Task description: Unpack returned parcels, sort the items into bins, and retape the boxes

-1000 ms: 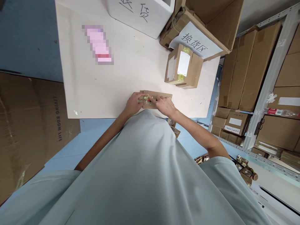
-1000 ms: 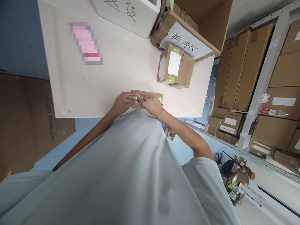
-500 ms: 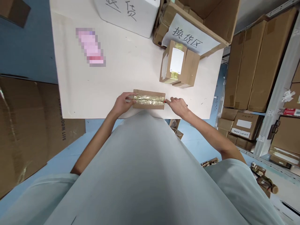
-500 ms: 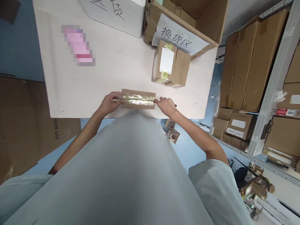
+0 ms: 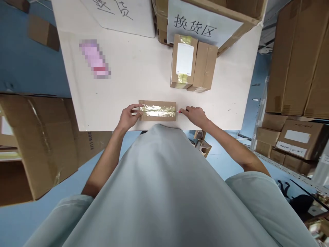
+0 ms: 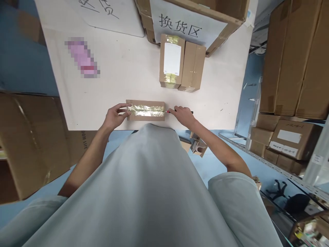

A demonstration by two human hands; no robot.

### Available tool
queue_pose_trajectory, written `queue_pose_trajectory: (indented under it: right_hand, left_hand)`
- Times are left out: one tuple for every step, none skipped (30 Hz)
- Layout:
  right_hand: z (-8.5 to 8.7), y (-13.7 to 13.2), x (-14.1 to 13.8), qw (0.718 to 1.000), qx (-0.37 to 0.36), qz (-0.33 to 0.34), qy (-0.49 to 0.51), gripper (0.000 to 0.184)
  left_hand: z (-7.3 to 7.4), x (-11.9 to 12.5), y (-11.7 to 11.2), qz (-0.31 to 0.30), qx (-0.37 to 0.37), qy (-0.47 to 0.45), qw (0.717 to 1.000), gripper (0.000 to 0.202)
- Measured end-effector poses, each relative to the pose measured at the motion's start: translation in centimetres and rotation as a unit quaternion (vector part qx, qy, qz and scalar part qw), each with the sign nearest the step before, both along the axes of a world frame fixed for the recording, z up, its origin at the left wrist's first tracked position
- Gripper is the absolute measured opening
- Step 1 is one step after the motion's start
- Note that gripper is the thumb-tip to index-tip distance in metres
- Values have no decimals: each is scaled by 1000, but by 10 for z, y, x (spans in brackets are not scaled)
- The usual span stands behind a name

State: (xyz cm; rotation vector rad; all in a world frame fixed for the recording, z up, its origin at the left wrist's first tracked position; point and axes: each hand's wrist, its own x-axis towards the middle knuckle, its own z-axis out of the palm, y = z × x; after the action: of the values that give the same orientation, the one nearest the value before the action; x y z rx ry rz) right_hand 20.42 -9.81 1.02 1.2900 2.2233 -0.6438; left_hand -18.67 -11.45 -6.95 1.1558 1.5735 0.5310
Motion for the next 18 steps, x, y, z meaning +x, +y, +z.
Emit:
queue_pose_trajectory:
  right_hand:
    - [-9,-1,3,1000,-2,-18,18,55]
    - [-18,-3,6,999,-5,-38,39,51]
    - [-28,-5,7,996,-9,-59,63,48]
    - [-39,-7,8,992,-14,-81,92,45]
    - [-49,-10,8,987,-19,-105,124,44]
    - [-60,-13,7,978,-25,-129,159,43]
    - [-69,-17,5,968,-31,-156,196,43]
    - [-78,-20,2,954,-36,-183,234,43]
    - [-86,-25,-2,938,-41,-208,273,44]
    - [-91,-29,-6,920,-44,-233,313,45]
    - [-95,-33,-12,899,-44,-255,352,46]
    - [-98,-38,-18,878,-43,-274,391,48]
    - [-99,-42,-24,857,-41,-289,425,49]
    - [-99,-46,-29,837,-38,-303,453,51]
    - [-99,-50,-33,821,-35,-321,472,54]
    - [-98,-54,-36,807,-33,-343,480,57]
    - [-98,-57,-38,796,-33,-369,479,59]
    - [-98,-61,-38,785,-33,-399,472,62]
  left_hand:
    - [1,1,0,2,-2,4,1000,51]
    - [1,1,0,5,-3,7,1000,52]
    - [1,2,-1,8,-5,9,1000,53]
    - [1,1,-1,12,-6,9,1000,54]
    - [0,1,-1,17,-7,7,1000,56]
    - [-1,0,-1,21,-8,4,1000,57]
    - [-2,-2,0,25,-10,0,1000,57]
    - [-3,-4,0,28,-12,-4,1000,57]
    - [-4,-6,-1,32,-13,-7,999,57]
    - [-5,-8,-1,37,-14,-9,999,56]
    - [-5,-11,-1,43,-15,-11,999,55]
    - [-4,-14,-1,51,-15,-14,999,54]
    - [-4,-16,-1,59,-16,-18,998,53]
    - [-3,-18,-1,67,-17,-23,997,52]
    - [-2,-20,-1,75,-19,-28,997,52]
    - [-2,-21,-1,82,-20,-34,996,53]
    - [-1,-23,-1,87,-20,-38,995,54]
    - [-2,-24,-1,92,-19,-43,995,55]
